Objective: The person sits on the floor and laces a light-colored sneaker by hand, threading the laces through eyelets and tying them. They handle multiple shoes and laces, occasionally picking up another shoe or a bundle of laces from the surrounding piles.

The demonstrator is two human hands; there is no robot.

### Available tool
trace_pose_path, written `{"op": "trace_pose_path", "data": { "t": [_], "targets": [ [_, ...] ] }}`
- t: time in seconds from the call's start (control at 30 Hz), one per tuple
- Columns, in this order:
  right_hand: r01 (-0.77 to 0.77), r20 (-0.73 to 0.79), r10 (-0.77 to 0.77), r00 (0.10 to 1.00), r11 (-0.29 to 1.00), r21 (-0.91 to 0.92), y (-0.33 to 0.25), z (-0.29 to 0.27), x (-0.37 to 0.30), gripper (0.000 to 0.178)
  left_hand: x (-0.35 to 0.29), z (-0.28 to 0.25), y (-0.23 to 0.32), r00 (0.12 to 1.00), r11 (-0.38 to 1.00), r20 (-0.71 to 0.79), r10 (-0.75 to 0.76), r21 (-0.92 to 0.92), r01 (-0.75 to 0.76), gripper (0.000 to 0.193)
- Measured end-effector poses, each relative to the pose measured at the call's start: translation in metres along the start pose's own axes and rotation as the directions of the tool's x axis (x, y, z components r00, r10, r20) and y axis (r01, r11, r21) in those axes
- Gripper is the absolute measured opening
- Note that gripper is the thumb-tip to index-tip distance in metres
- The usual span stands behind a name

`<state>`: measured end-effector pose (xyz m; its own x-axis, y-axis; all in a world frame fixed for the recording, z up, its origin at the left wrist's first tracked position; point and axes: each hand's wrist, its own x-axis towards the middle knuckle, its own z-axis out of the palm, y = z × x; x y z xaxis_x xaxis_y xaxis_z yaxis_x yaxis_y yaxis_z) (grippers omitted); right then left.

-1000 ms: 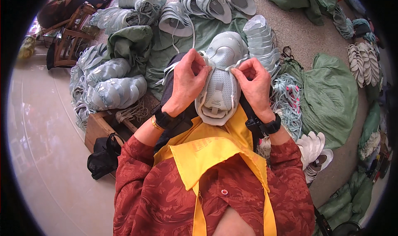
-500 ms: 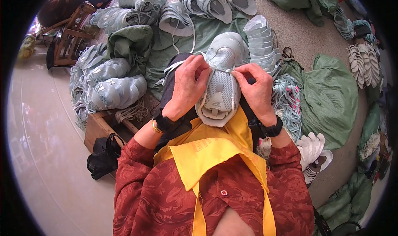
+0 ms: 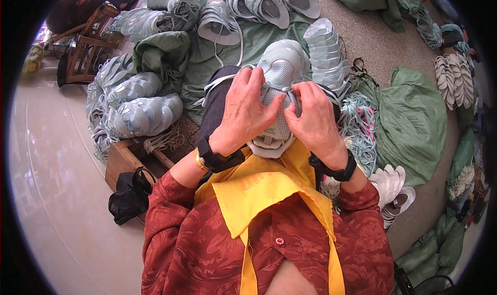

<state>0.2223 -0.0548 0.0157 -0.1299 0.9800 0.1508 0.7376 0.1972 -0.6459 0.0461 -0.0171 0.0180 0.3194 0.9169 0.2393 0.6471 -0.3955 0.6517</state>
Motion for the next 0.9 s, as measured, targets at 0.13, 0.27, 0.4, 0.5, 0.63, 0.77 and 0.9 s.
{"op": "trace_pose_path", "data": {
  "t": [0.13, 0.27, 0.4, 0.5, 0.63, 0.77, 0.9],
  "targets": [
    [0.022, -0.001, -0.022, 1.000, 0.996, -0.092, -0.003, 0.006, 0.002, 0.031, 0.001, 0.004, 0.003, 1.000, 0.998, 0.008, 0.005, 0.064, -0.005, 0.048],
    [-0.022, 0.026, 0.023, 0.999, 0.998, -0.064, 0.000, 0.005, 0.005, 0.029, 0.001, 0.008, 0.004, 1.000, 0.996, -0.022, 0.022, 0.089, -0.020, 0.049],
    [-0.029, 0.009, 0.029, 1.000, 0.999, 0.041, 0.007, 0.002, 0.004, 0.024, 0.002, 0.009, 0.005, 1.000, 0.996, -0.005, -0.010, 0.085, 0.010, 0.049],
    [-0.049, -0.018, 0.051, 0.999, 0.992, 0.114, 0.008, 0.001, 0.004, 0.019, 0.002, 0.009, 0.005, 1.000, 0.996, 0.007, -0.013, 0.092, 0.012, 0.049],
    [-0.059, -0.031, 0.065, 0.997, 0.987, 0.152, 0.009, 0.001, 0.004, 0.013, 0.002, 0.010, 0.006, 1.000, 0.995, 0.014, -0.020, 0.102, 0.018, 0.048],
    [-0.073, -0.052, 0.082, 0.995, 0.985, 0.154, 0.006, 0.000, 0.002, 0.012, 0.001, 0.010, 0.006, 1.000, 0.994, -0.001, -0.027, 0.102, 0.027, 0.047],
    [-0.109, -0.050, 0.123, 0.991, 0.969, 0.224, 0.008, 0.001, 0.002, 0.012, 0.000, 0.011, 0.005, 1.000, 0.993, -0.005, -0.024, 0.111, 0.024, 0.047]
  ]
}}
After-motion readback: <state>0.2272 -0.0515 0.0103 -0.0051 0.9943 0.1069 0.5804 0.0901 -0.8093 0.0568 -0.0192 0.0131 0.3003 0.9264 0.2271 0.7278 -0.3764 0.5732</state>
